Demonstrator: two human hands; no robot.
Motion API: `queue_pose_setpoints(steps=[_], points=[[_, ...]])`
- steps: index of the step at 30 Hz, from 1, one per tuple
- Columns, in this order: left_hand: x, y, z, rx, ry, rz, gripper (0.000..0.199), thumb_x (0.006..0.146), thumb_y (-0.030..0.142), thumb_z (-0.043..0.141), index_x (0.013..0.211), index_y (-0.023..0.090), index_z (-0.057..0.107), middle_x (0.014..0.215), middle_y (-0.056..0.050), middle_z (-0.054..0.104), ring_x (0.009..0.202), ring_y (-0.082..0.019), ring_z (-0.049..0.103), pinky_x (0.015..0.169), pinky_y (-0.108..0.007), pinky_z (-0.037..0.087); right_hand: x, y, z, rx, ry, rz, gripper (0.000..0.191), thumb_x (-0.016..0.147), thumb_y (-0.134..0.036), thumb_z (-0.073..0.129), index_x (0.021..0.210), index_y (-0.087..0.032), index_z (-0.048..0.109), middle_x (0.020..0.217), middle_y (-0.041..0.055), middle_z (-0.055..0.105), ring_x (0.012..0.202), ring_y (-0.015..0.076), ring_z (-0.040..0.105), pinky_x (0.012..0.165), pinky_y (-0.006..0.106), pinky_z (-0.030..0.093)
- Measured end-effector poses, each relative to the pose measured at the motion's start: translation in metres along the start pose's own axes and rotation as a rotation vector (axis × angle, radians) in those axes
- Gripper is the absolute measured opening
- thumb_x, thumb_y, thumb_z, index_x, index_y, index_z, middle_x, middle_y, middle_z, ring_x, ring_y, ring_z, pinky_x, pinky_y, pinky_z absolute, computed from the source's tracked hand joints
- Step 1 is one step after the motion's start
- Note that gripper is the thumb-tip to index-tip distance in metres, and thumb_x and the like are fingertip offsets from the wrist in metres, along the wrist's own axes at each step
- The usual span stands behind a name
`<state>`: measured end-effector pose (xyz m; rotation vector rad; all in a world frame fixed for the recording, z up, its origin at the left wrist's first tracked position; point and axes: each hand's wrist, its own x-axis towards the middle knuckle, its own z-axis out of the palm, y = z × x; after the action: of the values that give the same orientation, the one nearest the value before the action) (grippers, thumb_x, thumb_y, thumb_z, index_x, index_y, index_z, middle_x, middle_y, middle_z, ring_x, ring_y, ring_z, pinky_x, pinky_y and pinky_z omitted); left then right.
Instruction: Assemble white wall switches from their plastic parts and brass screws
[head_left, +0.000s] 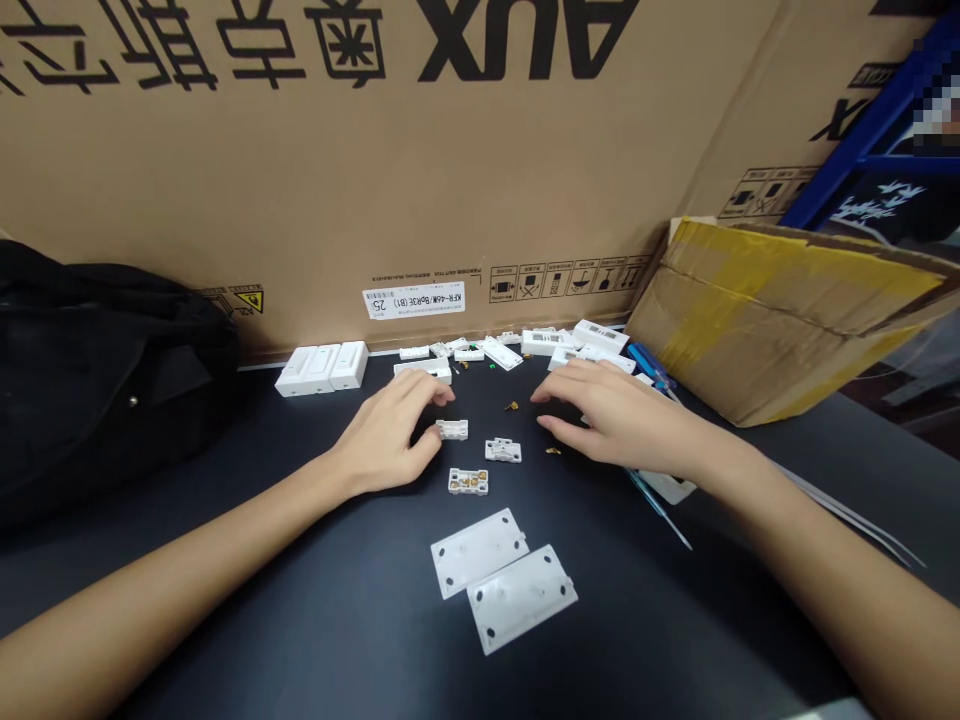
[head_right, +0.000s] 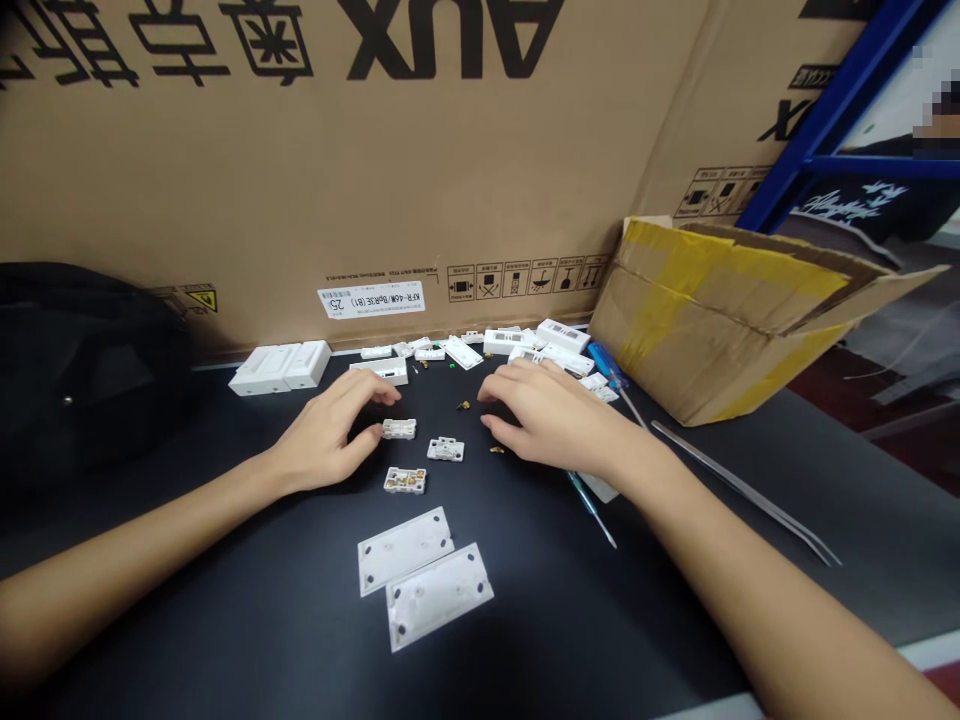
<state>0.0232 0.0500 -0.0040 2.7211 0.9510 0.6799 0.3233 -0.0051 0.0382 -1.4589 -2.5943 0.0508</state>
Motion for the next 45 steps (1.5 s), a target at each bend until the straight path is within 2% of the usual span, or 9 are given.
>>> queue_pose_setpoints(steps=[2,4,6,10,16,25,31,39,45], points=[[0.012,-0.002,-0.004,0.077,0.06,0.024,0.026,0.089,0.02,0.047,0.113,0.018,0.057,0.115,-0.009,0.066,0.111,-0.027,0.057,0.098,-0.047,0.05,0.0,-0.001,-0.001,0.0,0.017,-0.005,0.022,0.097,-0.034,0.057,0.108,-0.02,0.071,0.106,0.0096,0.073,0.102,0.0298,0.066,0.092,0.045,0.047],[0.03,-0.004,-0.008,0.156,0.066,-0.014,0.027,0.095,0.022,0.043,0.115,0.017,0.061,0.116,-0.009,0.068,0.111,-0.028,0.057,0.098,-0.047,0.049,-0.001,0.0,-0.001,-0.002,0.04,-0.012,0.021,0.097,-0.033,0.058,0.107,-0.02,0.071,0.104,0.0093,0.074,0.101,0.0295,0.067,0.09,0.044,0.047],[0.051,-0.003,-0.01,0.282,-0.036,0.009,0.029,0.096,0.029,0.047,0.116,0.017,0.064,0.118,-0.01,0.07,0.113,-0.03,0.059,0.097,-0.047,0.049,-0.001,0.0,-0.001,-0.001,0.056,-0.018,0.019,0.096,-0.032,0.059,0.106,-0.02,0.071,0.102,0.0091,0.074,0.1,0.029,0.066,0.09,0.042,0.046],[0.082,0.005,-0.009,0.615,-0.199,0.114,0.026,0.094,0.025,0.052,0.107,0.013,0.071,0.111,-0.014,0.074,0.113,-0.032,0.063,0.099,-0.045,0.047,-0.002,0.001,-0.002,0.027,0.044,-0.031,0.017,0.095,-0.029,0.059,0.103,-0.019,0.071,0.102,0.0089,0.073,0.099,0.0283,0.066,0.09,0.042,0.044],[0.093,0.013,-0.008,0.816,-0.329,0.139,0.024,0.092,0.014,0.052,0.096,0.013,0.075,0.098,-0.016,0.076,0.101,-0.029,0.071,0.096,-0.041,0.049,-0.006,0.002,-0.01,0.013,0.018,-0.014,0.016,0.097,-0.029,0.057,0.098,-0.02,0.07,0.104,0.0083,0.073,0.101,0.0276,0.066,0.091,0.042,0.04],[0.102,0.016,-0.015,0.8,-0.48,0.159,0.026,0.093,0.016,0.052,0.1,0.021,0.076,0.088,-0.011,0.076,0.082,-0.028,0.074,0.071,-0.035,0.05,-0.013,-0.003,-0.027,-0.016,0.042,-0.003,0.015,0.097,-0.026,0.058,0.097,-0.018,0.071,0.104,0.008,0.074,0.098,0.0249,0.066,0.087,0.038,0.039],[0.102,0.007,-0.021,0.72,-0.55,0.119,0.03,0.093,0.019,0.051,0.111,0.028,0.073,0.097,-0.006,0.077,0.081,-0.025,0.073,0.065,-0.031,0.048,-0.016,-0.005,-0.031,-0.031,0.054,-0.032,0.017,0.098,-0.025,0.057,0.094,-0.019,0.072,0.101,0.0079,0.075,0.097,0.0248,0.066,0.086,0.038,0.038],[0.101,0.007,-0.023,0.671,-0.58,0.107,0.025,0.095,0.018,0.05,0.108,0.023,0.071,0.096,-0.008,0.076,0.083,-0.024,0.072,0.069,-0.031,0.049,-0.018,-0.011,-0.029,-0.021,0.047,-0.069,0.016,0.098,-0.026,0.057,0.092,-0.02,0.07,0.101,0.0053,0.075,0.098,0.0247,0.066,0.087,0.039,0.035],[0.106,0.007,-0.016,0.645,-0.549,0.095,0.024,0.083,0.014,0.056,0.103,0.019,0.069,0.092,-0.011,0.074,0.079,-0.028,0.072,0.063,-0.032,0.047,-0.016,-0.011,-0.026,-0.039,0.059,-0.078,0.016,0.098,-0.026,0.058,0.09,-0.02,0.07,0.097,0.0046,0.075,0.096,0.0249,0.067,0.085,0.04,0.036]])
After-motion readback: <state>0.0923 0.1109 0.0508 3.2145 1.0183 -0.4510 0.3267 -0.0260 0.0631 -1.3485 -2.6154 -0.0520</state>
